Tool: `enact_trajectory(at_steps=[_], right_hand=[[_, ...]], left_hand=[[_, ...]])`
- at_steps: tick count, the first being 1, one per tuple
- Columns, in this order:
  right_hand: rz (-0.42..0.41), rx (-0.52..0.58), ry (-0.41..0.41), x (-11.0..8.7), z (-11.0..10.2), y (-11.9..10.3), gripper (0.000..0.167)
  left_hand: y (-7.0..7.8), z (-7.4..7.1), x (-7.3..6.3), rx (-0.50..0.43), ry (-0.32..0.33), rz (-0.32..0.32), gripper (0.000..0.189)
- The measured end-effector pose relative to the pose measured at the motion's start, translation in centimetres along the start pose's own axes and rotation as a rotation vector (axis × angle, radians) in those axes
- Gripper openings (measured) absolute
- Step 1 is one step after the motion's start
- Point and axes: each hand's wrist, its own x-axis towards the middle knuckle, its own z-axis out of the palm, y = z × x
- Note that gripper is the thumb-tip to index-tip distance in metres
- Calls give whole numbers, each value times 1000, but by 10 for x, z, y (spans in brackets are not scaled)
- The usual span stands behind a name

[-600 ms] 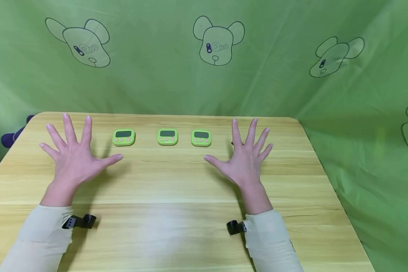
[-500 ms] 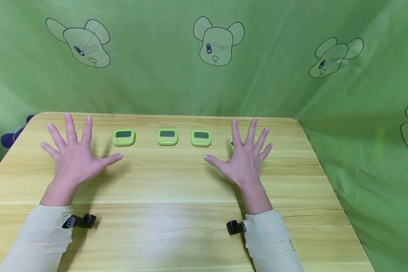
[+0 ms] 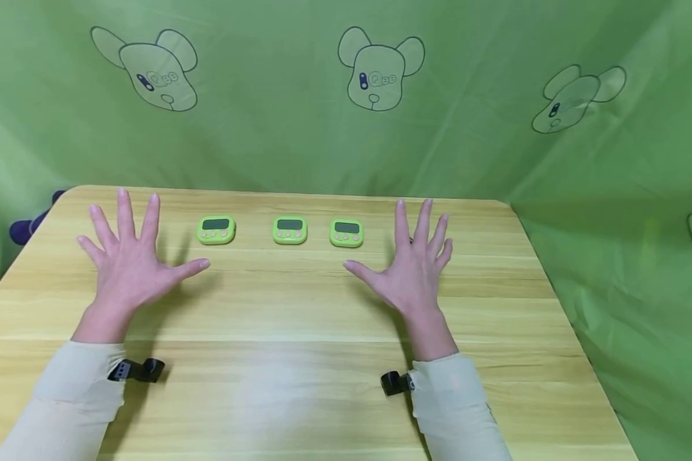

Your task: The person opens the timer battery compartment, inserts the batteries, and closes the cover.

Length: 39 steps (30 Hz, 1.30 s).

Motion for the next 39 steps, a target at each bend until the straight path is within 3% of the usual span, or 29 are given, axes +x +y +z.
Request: enact_trajectory(at_steps=[4,10,16,24,27,33,39], right_hand=[[-26,58,40,4,6,-11,129],[-122,149,93,13,21,-41,121],[-263,241,113,23,47,-76,109],[-302,431,-43,29,68,-120,103],[-272,542,-115,32,80,-136,102],[-61,809,-232,35,107,-170,93],[49,833,-257,38,132,-193,88]], left_hand=[[-2,2,3,-69,29,27,131],[-6,5,9,-261,62,64,127],[-13,12,17,-400,-26,16,129],[-21,27,37,-543,-83,-8,126],[-25,30,44,-564,-105,-21,124],[-30,37,55,-640,-155,-65,117],[-36,43,61,-681,-177,-117,108]])
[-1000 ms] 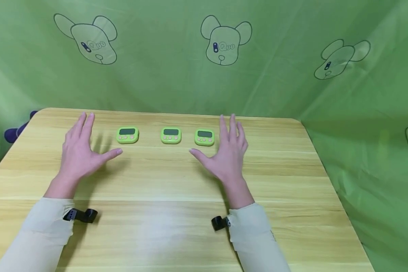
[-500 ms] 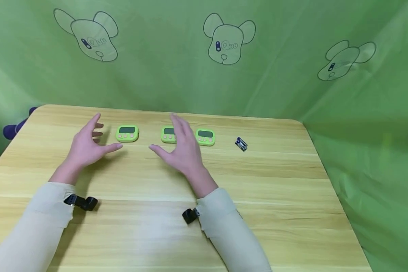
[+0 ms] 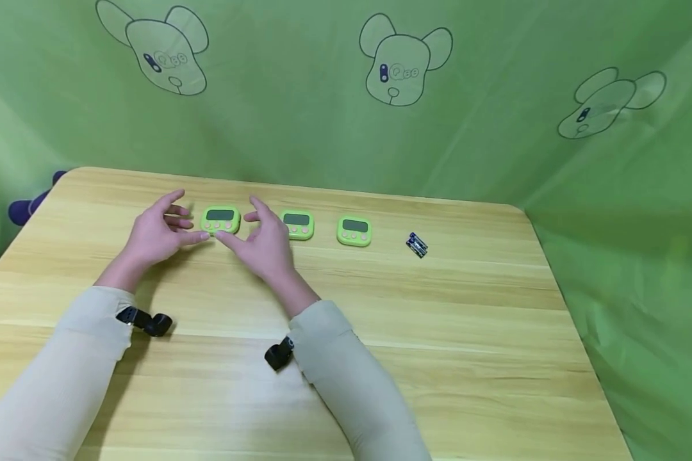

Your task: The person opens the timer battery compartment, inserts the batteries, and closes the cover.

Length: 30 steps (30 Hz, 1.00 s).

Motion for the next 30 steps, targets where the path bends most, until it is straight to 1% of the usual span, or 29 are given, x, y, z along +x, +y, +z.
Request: enact_trajectory(at_steps=[4,8,14,17,21,24,27,30], right_hand=[[38,-39,23,5,12,4,84],[57,-100,7,9,20,9,80],[93,-201,-21,13,23,15,78],[99,-258,-34,17,23,18,78],[102,-348,-66,22,26,20,74],[92,-417,-86,23,30,21,69],[82,-462,-84,20,32,19,64],[72,-481,-63,17,33,18,65]], left_hand=[[-1,1,3,-24,-22,-21,97],[-3,2,5,-69,-30,-37,85],[-9,5,7,-134,-50,-45,75],[-11,9,9,-124,-53,-36,69],[-11,15,10,-92,-30,-41,61],[-12,17,9,-98,-9,-60,56],[-12,17,7,-125,7,-71,54],[-12,18,6,-145,28,-70,54]])
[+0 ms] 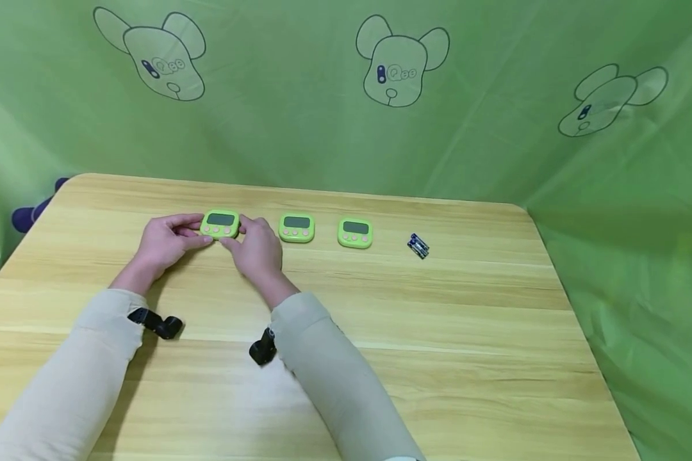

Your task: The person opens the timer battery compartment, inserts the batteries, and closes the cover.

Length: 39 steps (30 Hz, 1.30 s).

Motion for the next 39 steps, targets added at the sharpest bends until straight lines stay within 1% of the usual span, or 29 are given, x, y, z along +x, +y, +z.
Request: enact_trajectory(at_steps=[5,8,12,17,21,26,31,35,39], right_hand=[[-37,-17,33,-6,2,0,65],[-53,1,37,-10,3,1,63],[-48,76,47,-16,2,1,61],[-30,183,75,-26,3,5,60],[-67,239,102,-33,2,8,59],[-121,286,133,-44,-3,9,56],[-139,400,157,-54,-6,11,53],[-144,490,155,-64,-12,17,51],[-148,557,147,-76,-20,27,47]], left_hand=[[-4,4,-6,-24,63,23,53],[-5,6,-10,-40,100,47,52],[-4,9,-16,-66,129,62,52],[-5,16,-27,-111,148,65,53],[-3,21,-35,-142,179,78,54],[1,29,-45,-125,225,105,54],[4,38,-57,-122,253,120,53],[7,48,-66,-130,262,145,52],[8,59,-73,-138,243,192,53]])
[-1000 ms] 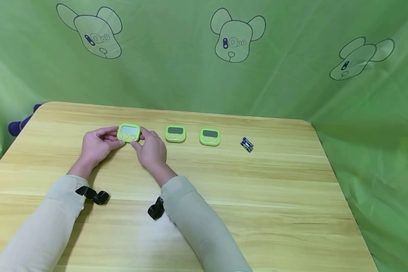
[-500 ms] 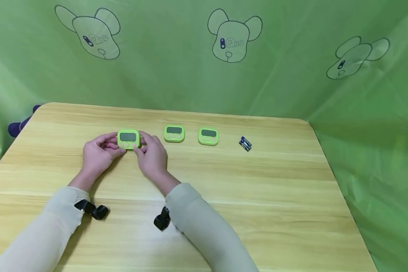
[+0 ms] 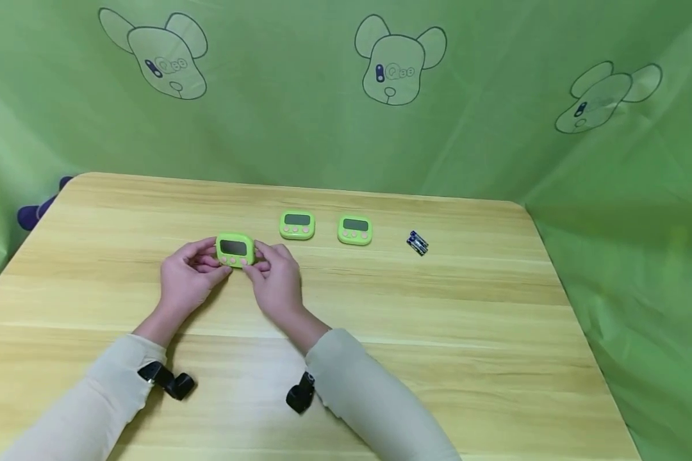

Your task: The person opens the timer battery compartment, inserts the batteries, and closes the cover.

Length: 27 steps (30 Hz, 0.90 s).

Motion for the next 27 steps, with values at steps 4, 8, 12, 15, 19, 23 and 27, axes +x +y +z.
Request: enact_trajectory(at_steps=[4,8,12,15,19,23,27], right_hand=[[2,62,-9,-10,-15,5,44],[11,140,-37,-21,-30,9,42],[14,206,-54,-30,-46,13,42],[10,237,-50,-36,-56,14,41],[6,208,-29,-42,-68,-3,36],[-49,177,-57,-43,-78,-17,33],[-108,145,-92,-43,-82,-21,26]], left_hand=[[2,10,-8,-33,-24,45,50],[3,20,-17,-95,-57,74,45],[6,31,-24,-152,-105,86,41],[12,37,-29,-188,-138,55,36],[23,40,-35,-310,-216,-46,30],[30,42,-35,-387,-274,-117,31],[32,43,-31,-361,-273,-167,35]])
